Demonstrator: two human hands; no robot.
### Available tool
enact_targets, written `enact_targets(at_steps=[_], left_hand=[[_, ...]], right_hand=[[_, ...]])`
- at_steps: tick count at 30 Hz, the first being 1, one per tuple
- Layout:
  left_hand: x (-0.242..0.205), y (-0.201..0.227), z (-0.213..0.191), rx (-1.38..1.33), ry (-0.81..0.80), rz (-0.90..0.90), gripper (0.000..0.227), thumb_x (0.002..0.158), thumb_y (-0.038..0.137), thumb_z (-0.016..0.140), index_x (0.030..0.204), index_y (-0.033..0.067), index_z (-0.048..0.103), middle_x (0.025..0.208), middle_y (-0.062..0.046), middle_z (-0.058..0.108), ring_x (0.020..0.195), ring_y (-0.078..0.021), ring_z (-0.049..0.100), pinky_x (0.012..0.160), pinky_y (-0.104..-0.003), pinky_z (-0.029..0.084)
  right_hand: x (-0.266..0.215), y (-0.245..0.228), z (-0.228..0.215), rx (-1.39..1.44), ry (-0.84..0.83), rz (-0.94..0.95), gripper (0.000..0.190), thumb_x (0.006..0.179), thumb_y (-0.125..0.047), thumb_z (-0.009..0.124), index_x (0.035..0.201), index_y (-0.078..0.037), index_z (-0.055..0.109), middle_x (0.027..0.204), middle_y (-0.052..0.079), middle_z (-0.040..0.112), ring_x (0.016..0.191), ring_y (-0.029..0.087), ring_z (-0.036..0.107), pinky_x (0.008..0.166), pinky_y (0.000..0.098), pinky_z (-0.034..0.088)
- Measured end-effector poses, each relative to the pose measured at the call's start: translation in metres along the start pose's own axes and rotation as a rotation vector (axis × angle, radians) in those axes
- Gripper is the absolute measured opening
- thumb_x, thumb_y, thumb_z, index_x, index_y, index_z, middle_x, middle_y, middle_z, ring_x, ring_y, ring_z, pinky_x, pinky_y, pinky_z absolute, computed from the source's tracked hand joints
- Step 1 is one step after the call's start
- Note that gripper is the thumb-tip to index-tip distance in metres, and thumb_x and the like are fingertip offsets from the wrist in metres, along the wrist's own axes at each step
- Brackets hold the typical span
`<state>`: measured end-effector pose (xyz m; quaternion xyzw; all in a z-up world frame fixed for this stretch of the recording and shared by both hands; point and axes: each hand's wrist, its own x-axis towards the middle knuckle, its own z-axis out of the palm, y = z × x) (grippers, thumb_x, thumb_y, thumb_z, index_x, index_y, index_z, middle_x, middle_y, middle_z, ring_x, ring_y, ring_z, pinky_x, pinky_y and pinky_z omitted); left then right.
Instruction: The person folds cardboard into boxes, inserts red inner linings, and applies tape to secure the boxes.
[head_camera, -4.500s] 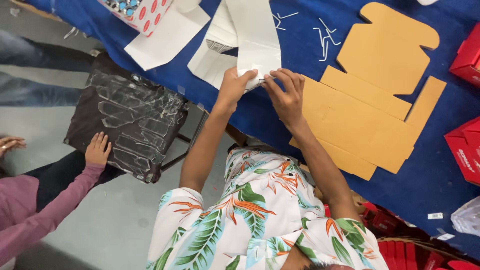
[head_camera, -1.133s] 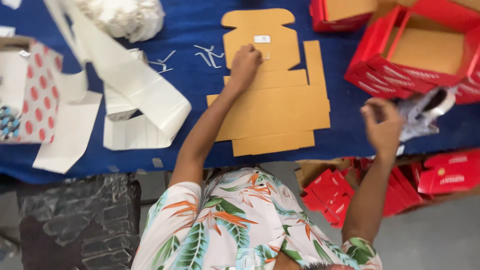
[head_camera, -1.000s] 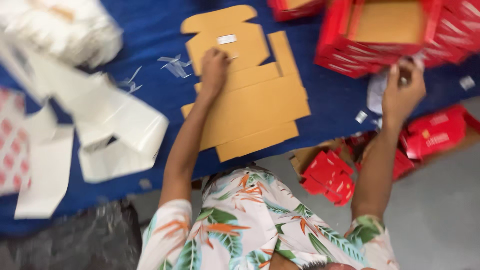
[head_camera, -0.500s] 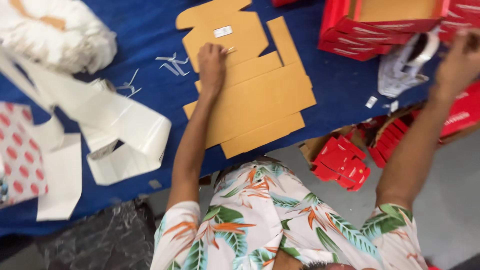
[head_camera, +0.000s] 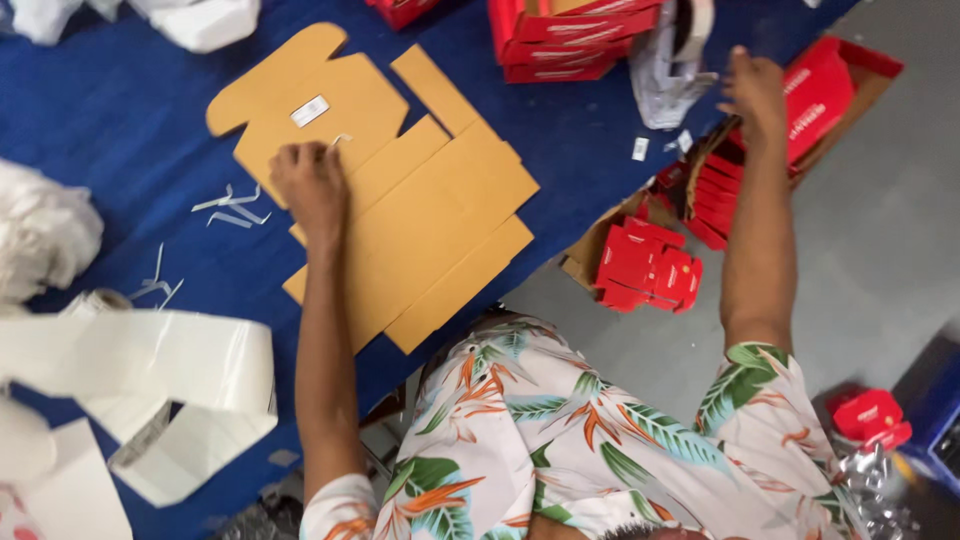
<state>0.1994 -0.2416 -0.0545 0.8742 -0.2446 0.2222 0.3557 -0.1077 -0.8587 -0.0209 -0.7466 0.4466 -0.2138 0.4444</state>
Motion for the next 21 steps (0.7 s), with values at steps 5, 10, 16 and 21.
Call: enact_targets(at_steps=[5, 10, 16, 21], left_hand=[[0.002, 0.006, -0.001, 0.026, -0.022, -0.03, 0.012, 0.099, 0.018, 0.076, 0.098, 0.0074, 0.071, 0.103, -0.01, 0.06, 0.103, -0.0317, 0.053, 0.09, -0.045, 0.042], [0.002, 0.006, -0.001, 0.042, -0.049, -0.045, 0.011, 0.098, 0.018, 0.075, 0.096, 0.0077, 0.071, 0.102, -0.01, 0.06, 0.101, -0.0307, 0.053, 0.09, -0.045, 0.042], [0.0, 0.001, -0.002, 0.031, -0.022, -0.038, 0.012, 0.1, 0.018, 0.075, 0.097, 0.007, 0.071, 0.103, -0.009, 0.06, 0.102, -0.0306, 0.053, 0.089, -0.045, 0.043], [0.002, 0.004, -0.001, -0.001, -0.022, -0.053, 0.011, 0.099, 0.017, 0.075, 0.096, 0.0065, 0.071, 0.102, -0.01, 0.06, 0.102, -0.0309, 0.054, 0.089, -0.045, 0.043]], right_hand=[[0.001, -0.033, 0.035, 0.193, -0.171, 0.157, 0.045, 0.108, -0.045, 0.06, 0.109, -0.001, 0.067, 0.102, 0.01, 0.069, 0.096, 0.021, 0.069, 0.079, 0.0346, 0.062], [-0.018, -0.073, 0.043, 0.139, -0.221, 0.165, 0.028, 0.103, -0.025, 0.068, 0.102, 0.004, 0.066, 0.097, 0.013, 0.069, 0.085, 0.021, 0.07, 0.079, 0.0388, 0.064], [-0.028, -0.082, 0.041, 0.331, 0.015, 0.109, 0.016, 0.096, -0.012, 0.062, 0.092, 0.0, 0.072, 0.075, 0.004, 0.055, 0.08, 0.02, 0.071, 0.077, 0.0526, 0.063], [-0.048, -0.031, 0.053, 0.842, 0.181, -0.068, 0.006, 0.086, -0.003, 0.064, 0.081, -0.003, 0.066, 0.077, 0.005, 0.057, 0.081, 0.019, 0.064, 0.082, 0.0626, 0.063]])
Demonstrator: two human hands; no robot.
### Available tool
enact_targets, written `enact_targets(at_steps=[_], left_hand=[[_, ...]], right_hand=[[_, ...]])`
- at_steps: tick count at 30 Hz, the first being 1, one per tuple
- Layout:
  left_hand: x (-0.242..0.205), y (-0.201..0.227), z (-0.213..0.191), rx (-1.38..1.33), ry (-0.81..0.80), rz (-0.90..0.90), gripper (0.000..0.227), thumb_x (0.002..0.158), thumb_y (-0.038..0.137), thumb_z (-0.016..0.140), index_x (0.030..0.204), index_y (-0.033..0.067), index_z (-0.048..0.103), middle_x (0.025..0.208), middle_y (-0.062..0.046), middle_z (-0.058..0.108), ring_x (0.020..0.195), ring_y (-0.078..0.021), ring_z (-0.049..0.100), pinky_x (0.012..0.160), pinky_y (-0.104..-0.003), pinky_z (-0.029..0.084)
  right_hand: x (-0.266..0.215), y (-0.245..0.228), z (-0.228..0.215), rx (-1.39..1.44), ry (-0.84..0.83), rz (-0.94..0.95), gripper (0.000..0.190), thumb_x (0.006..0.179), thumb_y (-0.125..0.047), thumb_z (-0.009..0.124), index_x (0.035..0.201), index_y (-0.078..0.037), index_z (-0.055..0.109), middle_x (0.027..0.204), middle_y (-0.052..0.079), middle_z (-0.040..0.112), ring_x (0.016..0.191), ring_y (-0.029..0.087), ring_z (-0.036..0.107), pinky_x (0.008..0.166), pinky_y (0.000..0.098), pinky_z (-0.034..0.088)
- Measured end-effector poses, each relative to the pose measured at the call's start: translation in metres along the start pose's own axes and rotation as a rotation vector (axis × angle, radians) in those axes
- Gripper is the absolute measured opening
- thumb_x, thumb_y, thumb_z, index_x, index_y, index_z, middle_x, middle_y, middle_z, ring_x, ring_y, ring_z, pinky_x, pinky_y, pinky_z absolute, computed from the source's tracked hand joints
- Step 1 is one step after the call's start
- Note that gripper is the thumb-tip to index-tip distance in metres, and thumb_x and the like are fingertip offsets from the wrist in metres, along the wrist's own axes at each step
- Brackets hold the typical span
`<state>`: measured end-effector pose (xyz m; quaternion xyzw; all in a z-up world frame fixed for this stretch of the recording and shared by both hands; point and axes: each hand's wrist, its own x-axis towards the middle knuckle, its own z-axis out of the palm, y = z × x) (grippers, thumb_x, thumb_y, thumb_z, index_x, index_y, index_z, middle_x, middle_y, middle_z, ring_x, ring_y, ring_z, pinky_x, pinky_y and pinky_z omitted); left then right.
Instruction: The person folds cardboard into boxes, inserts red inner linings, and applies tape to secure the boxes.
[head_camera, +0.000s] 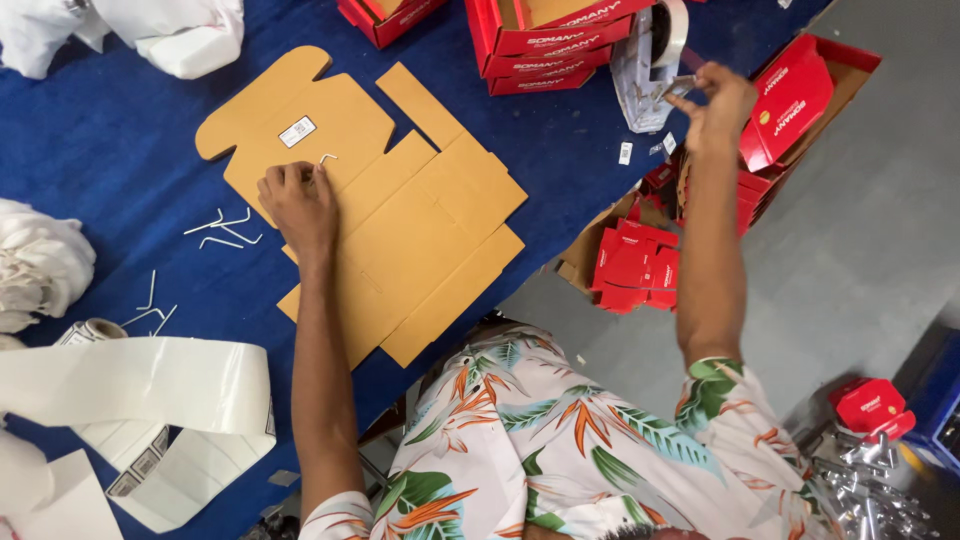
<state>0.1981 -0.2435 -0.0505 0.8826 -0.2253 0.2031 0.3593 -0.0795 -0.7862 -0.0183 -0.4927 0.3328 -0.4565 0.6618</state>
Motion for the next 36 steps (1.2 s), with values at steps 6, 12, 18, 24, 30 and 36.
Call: enact_targets(at_steps=[6, 12, 18, 24, 30, 36], left_hand=[[0.001, 0.003, -0.004, -0.018, -0.026, 0.001, 0.012, 0.099, 0.016, 0.075, 0.095, 0.0061, 0.07, 0.103, -0.01, 0.061, 0.102, -0.0307, 0.054, 0.091, -0.044, 0.043], [0.003, -0.001, 0.0, 0.0, -0.021, 0.0, 0.012, 0.098, 0.016, 0.075, 0.096, 0.0055, 0.071, 0.103, -0.01, 0.061, 0.102, -0.0309, 0.055, 0.091, -0.045, 0.043], [0.001, -0.001, -0.001, -0.032, -0.014, -0.006, 0.011, 0.098, 0.015, 0.074, 0.094, 0.0058, 0.071, 0.101, -0.012, 0.063, 0.101, -0.0329, 0.056, 0.092, -0.047, 0.043], [-0.001, -0.021, 0.011, -0.092, 0.047, -0.029, 0.011, 0.09, 0.015, 0.076, 0.091, 0.0057, 0.071, 0.097, -0.015, 0.063, 0.098, -0.0346, 0.057, 0.089, -0.048, 0.044], [-0.006, -0.012, 0.008, -0.241, 0.165, -0.11, 0.014, 0.094, 0.015, 0.069, 0.099, 0.0024, 0.072, 0.094, -0.013, 0.068, 0.09, -0.0282, 0.064, 0.083, -0.041, 0.051], [-0.024, 0.023, -0.017, -0.833, -0.353, -0.523, 0.041, 0.101, 0.04, 0.065, 0.095, 0.0005, 0.077, 0.083, -0.003, 0.074, 0.077, -0.0078, 0.067, 0.072, -0.026, 0.054]], right_hand=[[-0.018, 0.054, -0.02, 0.339, 0.282, 0.104, 0.008, 0.082, -0.006, 0.07, 0.089, -0.002, 0.07, 0.076, 0.005, 0.057, 0.079, 0.02, 0.058, 0.088, 0.0601, 0.063], [-0.005, 0.077, -0.022, 0.458, 0.254, 0.553, 0.015, 0.087, -0.012, 0.07, 0.083, -0.004, 0.058, 0.081, 0.013, 0.06, 0.082, 0.028, 0.061, 0.084, 0.0491, 0.061], [-0.051, 0.072, -0.01, 0.072, -0.022, 0.567, 0.021, 0.092, -0.026, 0.072, 0.081, -0.01, 0.063, 0.078, 0.005, 0.062, 0.079, 0.023, 0.063, 0.077, 0.0439, 0.059], [-0.165, 0.059, 0.067, -0.015, -0.561, 0.367, 0.027, 0.107, -0.027, 0.056, 0.103, -0.004, 0.069, 0.1, 0.008, 0.071, 0.095, 0.019, 0.068, 0.087, 0.036, 0.055], [-0.23, 0.035, 0.154, -0.029, -0.931, 0.383, 0.025, 0.108, -0.017, 0.055, 0.117, 0.001, 0.069, 0.105, 0.009, 0.071, 0.097, 0.018, 0.068, 0.087, 0.0329, 0.055], [-0.274, 0.058, 0.234, -0.19, -1.217, 0.373, 0.026, 0.107, -0.019, 0.057, 0.117, 0.001, 0.068, 0.103, 0.005, 0.07, 0.096, 0.012, 0.067, 0.084, 0.0283, 0.054]])
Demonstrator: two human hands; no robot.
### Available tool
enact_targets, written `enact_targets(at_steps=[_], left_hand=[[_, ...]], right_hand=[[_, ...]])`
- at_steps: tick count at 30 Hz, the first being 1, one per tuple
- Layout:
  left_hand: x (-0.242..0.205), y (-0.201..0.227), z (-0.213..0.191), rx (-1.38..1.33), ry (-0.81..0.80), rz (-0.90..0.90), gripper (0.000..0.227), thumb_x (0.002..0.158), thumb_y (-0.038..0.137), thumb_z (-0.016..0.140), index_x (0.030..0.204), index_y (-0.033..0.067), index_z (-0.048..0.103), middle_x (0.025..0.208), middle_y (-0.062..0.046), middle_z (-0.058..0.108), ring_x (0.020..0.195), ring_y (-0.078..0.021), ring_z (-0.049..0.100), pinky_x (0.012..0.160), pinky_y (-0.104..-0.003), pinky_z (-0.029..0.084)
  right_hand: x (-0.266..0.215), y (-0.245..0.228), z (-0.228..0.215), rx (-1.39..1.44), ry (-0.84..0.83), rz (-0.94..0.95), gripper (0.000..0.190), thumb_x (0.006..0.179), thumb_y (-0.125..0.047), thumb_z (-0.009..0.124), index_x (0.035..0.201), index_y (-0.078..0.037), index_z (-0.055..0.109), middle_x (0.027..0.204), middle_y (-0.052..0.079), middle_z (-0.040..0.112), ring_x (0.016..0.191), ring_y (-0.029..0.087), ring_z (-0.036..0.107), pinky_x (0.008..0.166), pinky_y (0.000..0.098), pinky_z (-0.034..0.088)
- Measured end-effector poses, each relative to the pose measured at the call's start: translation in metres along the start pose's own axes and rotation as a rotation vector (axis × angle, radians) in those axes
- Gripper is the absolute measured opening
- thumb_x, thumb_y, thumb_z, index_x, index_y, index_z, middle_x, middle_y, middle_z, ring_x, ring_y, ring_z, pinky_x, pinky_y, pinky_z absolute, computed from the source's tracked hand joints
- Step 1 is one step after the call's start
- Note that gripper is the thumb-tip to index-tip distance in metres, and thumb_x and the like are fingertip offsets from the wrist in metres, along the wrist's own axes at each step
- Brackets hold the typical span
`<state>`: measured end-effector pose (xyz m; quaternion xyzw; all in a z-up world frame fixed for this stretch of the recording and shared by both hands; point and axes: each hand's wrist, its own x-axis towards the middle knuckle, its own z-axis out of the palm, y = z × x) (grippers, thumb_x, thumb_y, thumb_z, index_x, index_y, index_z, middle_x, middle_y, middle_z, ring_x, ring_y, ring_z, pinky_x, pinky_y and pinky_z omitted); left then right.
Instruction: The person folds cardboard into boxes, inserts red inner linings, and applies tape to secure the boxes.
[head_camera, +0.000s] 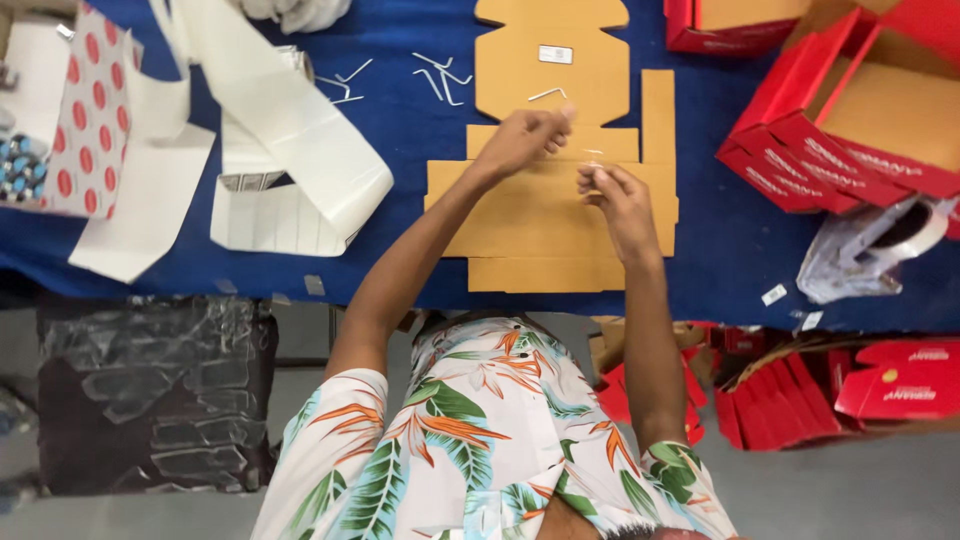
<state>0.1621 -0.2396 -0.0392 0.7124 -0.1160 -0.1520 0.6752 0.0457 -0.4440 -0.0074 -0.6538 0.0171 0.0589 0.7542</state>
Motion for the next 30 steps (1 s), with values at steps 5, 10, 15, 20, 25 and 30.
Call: enact_targets(at_steps=[5, 10, 15, 20, 25, 30], left_hand=[[-0.01, 0.025, -0.009, 0.034, 0.021, 0.189, 0.026, 0.09, 0.025, 0.078, 0.09, -0.001, 0.077, 0.076, -0.004, 0.075, 0.069, -0.007, 0.068, 0.066, -0.026, 0.055], [0.011, 0.019, -0.011, 0.204, 0.31, 0.239, 0.019, 0.088, 0.021, 0.078, 0.093, 0.0024, 0.078, 0.073, -0.007, 0.074, 0.063, -0.011, 0.066, 0.06, -0.029, 0.052], [0.044, 0.0, -0.008, 0.287, 0.584, 0.417, 0.018, 0.084, 0.023, 0.082, 0.088, 0.0055, 0.08, 0.084, -0.006, 0.07, 0.084, -0.0222, 0.064, 0.076, -0.035, 0.05], [0.052, -0.005, -0.003, 0.587, 0.664, 0.325, 0.014, 0.083, 0.024, 0.082, 0.086, 0.0107, 0.081, 0.104, -0.005, 0.064, 0.108, -0.0248, 0.056, 0.096, -0.042, 0.041], [0.07, -0.011, -0.004, 0.676, 0.871, 0.042, 0.097, 0.054, 0.03, 0.091, 0.14, 0.0062, 0.052, 0.121, -0.014, 0.055, 0.113, -0.0367, 0.046, 0.091, -0.055, 0.034], [0.091, -0.01, -0.017, 0.761, 0.799, -0.137, 0.088, 0.072, 0.039, 0.091, 0.145, 0.0237, 0.046, 0.131, -0.005, 0.054, 0.124, -0.0296, 0.047, 0.101, -0.053, 0.035]], right_hand=[[0.044, 0.01, 0.025, -0.11, -0.061, -0.014, 0.027, 0.108, -0.022, 0.06, 0.11, 0.003, 0.071, 0.091, 0.002, 0.068, 0.084, 0.009, 0.064, 0.076, 0.0252, 0.053], [0.101, 0.011, 0.025, -0.191, -0.026, 0.12, 0.03, 0.106, -0.02, 0.069, 0.112, 0.01, 0.074, 0.079, 0.004, 0.065, 0.066, 0.009, 0.059, 0.06, 0.0241, 0.048], [0.139, 0.014, 0.024, -0.315, 0.198, 0.137, 0.053, 0.09, -0.016, 0.084, 0.125, 0.003, 0.05, 0.075, 0.008, 0.071, 0.059, 0.01, 0.063, 0.05, 0.0237, 0.048], [0.174, 0.007, 0.035, -0.446, 0.209, 0.209, 0.056, 0.086, -0.011, 0.083, 0.12, 0.002, 0.04, 0.073, 0.009, 0.07, 0.054, 0.013, 0.065, 0.044, 0.0286, 0.05], [0.194, -0.007, 0.017, -0.942, -0.099, 0.425, 0.039, 0.096, -0.026, 0.084, 0.089, 0.009, 0.068, 0.077, 0.02, 0.072, 0.051, 0.014, 0.064, 0.043, 0.0283, 0.047], [0.208, -0.019, 0.004, -1.287, -0.272, 0.296, 0.047, 0.068, -0.034, 0.095, 0.086, -0.003, 0.064, 0.082, 0.02, 0.074, 0.069, 0.025, 0.071, 0.059, 0.0371, 0.053]])
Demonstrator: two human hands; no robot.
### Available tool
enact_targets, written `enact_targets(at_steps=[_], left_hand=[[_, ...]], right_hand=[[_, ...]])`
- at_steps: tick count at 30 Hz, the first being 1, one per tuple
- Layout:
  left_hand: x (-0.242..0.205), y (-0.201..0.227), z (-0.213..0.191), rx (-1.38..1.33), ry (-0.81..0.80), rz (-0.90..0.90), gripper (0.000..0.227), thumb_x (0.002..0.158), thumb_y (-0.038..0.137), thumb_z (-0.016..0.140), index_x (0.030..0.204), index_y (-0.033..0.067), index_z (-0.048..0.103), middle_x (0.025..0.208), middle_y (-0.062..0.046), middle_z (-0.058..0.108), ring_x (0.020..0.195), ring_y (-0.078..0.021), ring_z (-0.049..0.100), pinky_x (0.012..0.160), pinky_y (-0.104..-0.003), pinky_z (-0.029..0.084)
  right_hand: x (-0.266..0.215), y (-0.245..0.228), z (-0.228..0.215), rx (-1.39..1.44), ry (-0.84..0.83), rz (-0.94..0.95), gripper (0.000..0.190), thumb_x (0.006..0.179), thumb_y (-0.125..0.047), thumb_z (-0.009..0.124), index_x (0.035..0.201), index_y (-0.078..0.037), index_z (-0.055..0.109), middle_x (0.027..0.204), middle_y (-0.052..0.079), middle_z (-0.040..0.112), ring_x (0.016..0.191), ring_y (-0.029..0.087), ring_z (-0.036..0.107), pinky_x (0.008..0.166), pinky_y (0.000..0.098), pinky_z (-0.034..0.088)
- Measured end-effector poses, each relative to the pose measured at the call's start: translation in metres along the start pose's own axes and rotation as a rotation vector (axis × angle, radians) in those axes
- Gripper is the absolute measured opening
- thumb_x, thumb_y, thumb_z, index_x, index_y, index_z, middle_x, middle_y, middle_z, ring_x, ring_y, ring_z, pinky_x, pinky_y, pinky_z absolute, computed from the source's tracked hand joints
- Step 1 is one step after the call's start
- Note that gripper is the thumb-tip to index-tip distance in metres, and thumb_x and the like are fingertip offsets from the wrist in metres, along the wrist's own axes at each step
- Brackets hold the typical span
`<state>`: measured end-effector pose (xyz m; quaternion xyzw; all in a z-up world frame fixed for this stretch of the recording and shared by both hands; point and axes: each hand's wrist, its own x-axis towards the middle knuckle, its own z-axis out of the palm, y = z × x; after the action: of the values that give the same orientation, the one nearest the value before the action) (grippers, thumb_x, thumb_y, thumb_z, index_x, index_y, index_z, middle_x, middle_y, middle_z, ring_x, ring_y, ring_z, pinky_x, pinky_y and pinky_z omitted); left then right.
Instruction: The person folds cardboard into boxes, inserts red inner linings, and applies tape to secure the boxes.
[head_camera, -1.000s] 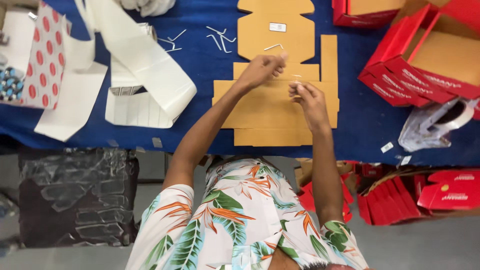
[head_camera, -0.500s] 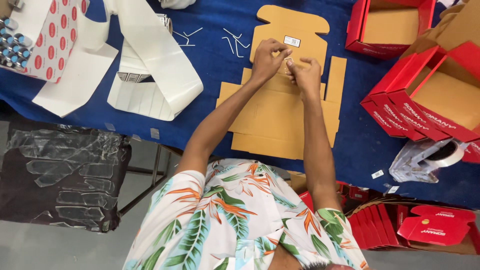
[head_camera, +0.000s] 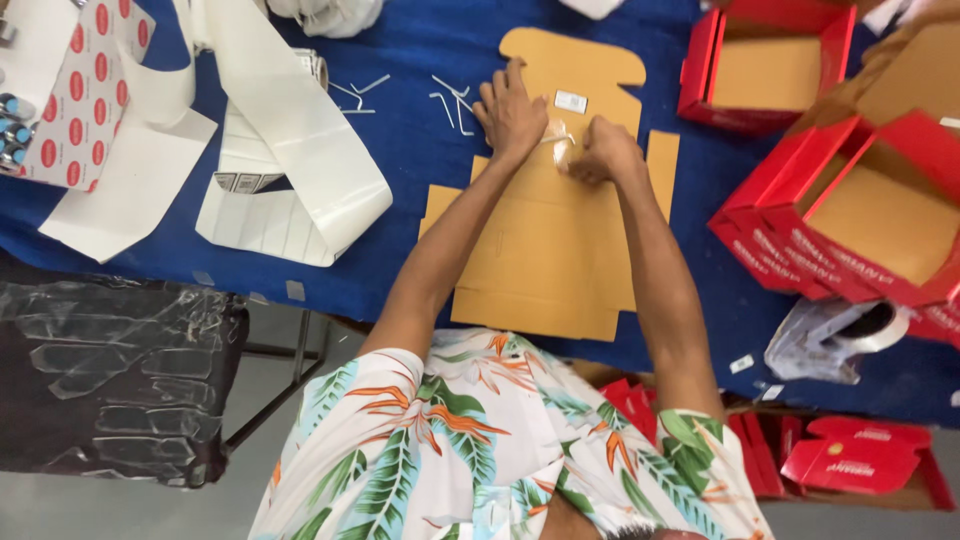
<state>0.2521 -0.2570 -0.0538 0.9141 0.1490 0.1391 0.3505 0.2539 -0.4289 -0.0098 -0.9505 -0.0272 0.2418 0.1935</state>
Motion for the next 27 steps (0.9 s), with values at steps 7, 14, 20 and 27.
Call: enact_targets(at_steps=[7, 14, 20, 27], left_hand=[[0.0, -0.013, -0.004, 0.034, -0.148, 0.058, 0.106, 0.052, 0.056, 0.094, 0.14, 0.0187, 0.047, 0.125, -0.004, 0.053, 0.119, -0.0272, 0.047, 0.097, -0.046, 0.038], [0.006, -0.031, 0.015, -0.058, 0.07, 0.154, 0.055, 0.079, 0.046, 0.086, 0.124, 0.0247, 0.063, 0.122, 0.005, 0.059, 0.117, -0.0225, 0.053, 0.098, -0.045, 0.041], [-0.002, -0.035, 0.01, -0.04, 0.047, 0.223, 0.064, 0.067, 0.052, 0.085, 0.115, 0.0152, 0.062, 0.112, -0.005, 0.058, 0.108, -0.028, 0.053, 0.089, -0.045, 0.041], [-0.001, -0.036, 0.004, 0.011, 0.067, 0.265, 0.046, 0.085, 0.02, 0.073, 0.13, 0.0184, 0.06, 0.127, -0.006, 0.058, 0.121, -0.0291, 0.055, 0.101, -0.046, 0.046]], right_hand=[[0.024, 0.017, 0.022, 0.059, 0.367, -0.088, 0.07, 0.061, -0.047, 0.102, 0.093, -0.005, 0.056, 0.093, 0.012, 0.067, 0.084, 0.027, 0.067, 0.073, 0.043, 0.054], [0.015, 0.038, 0.026, 0.028, 0.254, -0.334, 0.086, 0.052, -0.037, 0.102, 0.117, -0.004, 0.057, 0.103, 0.015, 0.062, 0.094, 0.029, 0.063, 0.082, 0.0401, 0.054], [0.011, 0.034, 0.048, 0.145, 0.418, -0.143, 0.08, 0.071, -0.056, 0.098, 0.121, -0.007, 0.058, 0.114, 0.012, 0.059, 0.108, 0.03, 0.059, 0.095, 0.0419, 0.051], [-0.054, 0.018, 0.094, 0.03, 0.553, -0.274, 0.099, 0.059, -0.046, 0.097, 0.138, -0.007, 0.051, 0.133, 0.02, 0.051, 0.127, 0.041, 0.045, 0.108, 0.0511, 0.038]])
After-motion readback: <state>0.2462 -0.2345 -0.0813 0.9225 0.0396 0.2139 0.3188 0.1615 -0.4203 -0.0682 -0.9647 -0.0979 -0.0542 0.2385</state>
